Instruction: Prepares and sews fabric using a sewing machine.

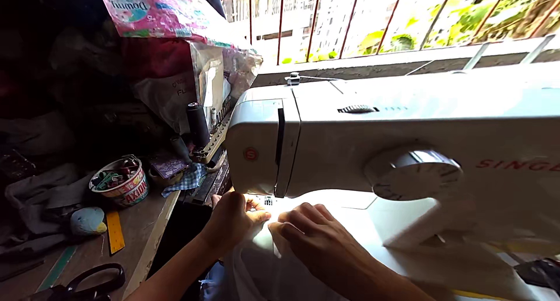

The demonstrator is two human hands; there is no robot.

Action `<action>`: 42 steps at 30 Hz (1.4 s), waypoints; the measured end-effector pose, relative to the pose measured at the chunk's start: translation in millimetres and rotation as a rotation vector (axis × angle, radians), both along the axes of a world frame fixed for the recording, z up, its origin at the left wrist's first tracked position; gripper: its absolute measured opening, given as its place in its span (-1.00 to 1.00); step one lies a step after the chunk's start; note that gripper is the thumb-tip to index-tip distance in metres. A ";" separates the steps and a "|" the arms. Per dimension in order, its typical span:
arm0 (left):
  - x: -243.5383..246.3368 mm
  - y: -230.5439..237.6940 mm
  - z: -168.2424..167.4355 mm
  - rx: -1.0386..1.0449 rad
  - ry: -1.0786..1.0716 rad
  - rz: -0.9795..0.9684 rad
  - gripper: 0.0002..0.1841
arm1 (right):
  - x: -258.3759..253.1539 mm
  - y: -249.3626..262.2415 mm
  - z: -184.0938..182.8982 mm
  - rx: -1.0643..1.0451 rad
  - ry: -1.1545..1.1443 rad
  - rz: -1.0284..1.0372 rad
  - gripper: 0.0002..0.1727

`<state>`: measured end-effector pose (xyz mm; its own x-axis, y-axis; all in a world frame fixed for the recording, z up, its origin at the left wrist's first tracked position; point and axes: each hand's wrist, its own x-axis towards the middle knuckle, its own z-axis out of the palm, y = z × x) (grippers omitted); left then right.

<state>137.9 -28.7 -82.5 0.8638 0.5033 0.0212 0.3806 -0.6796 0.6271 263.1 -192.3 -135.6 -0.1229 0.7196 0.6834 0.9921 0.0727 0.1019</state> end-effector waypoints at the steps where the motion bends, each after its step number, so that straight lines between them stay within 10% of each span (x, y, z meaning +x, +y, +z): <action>1: -0.1 -0.2 -0.1 0.009 0.001 0.006 -0.78 | 1.0 -0.3 -0.2 -0.002 0.002 -0.004 -0.76; 13: -16.7 7.4 -12.1 0.120 -0.147 -0.028 -0.81 | 0.2 -3.8 -0.8 -0.018 -0.053 -0.039 -0.70; 19: -93.9 -7.8 -38.8 -0.188 -0.153 0.055 -0.33 | -1.0 -5.3 -0.8 -0.031 -0.027 -0.044 -0.73; 26: -95.1 -2.6 -45.1 -0.571 -0.431 0.090 -0.93 | -8.1 -11.4 13.0 -0.125 0.083 -0.061 -0.76; 34: -43.3 13.0 -68.4 0.462 -0.806 -0.079 -0.75 | -3.4 -9.5 5.0 -0.097 0.038 -0.064 -0.75; 39: -33.7 7.3 -54.8 0.571 -0.769 -0.522 -0.68 | -2.1 -10.0 4.8 -0.097 0.042 -0.057 -0.77; 42: -25.8 10.7 -53.6 0.669 -0.655 -0.443 -0.67 | -1.4 -10.1 4.2 -0.106 0.065 -0.061 -0.72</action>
<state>112.1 -18.1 -136.0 0.6872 -0.1449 0.7119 -0.2683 -0.9613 0.0632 261.8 -202.3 -131.4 -0.0349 0.7930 0.6082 0.9993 0.0192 0.0323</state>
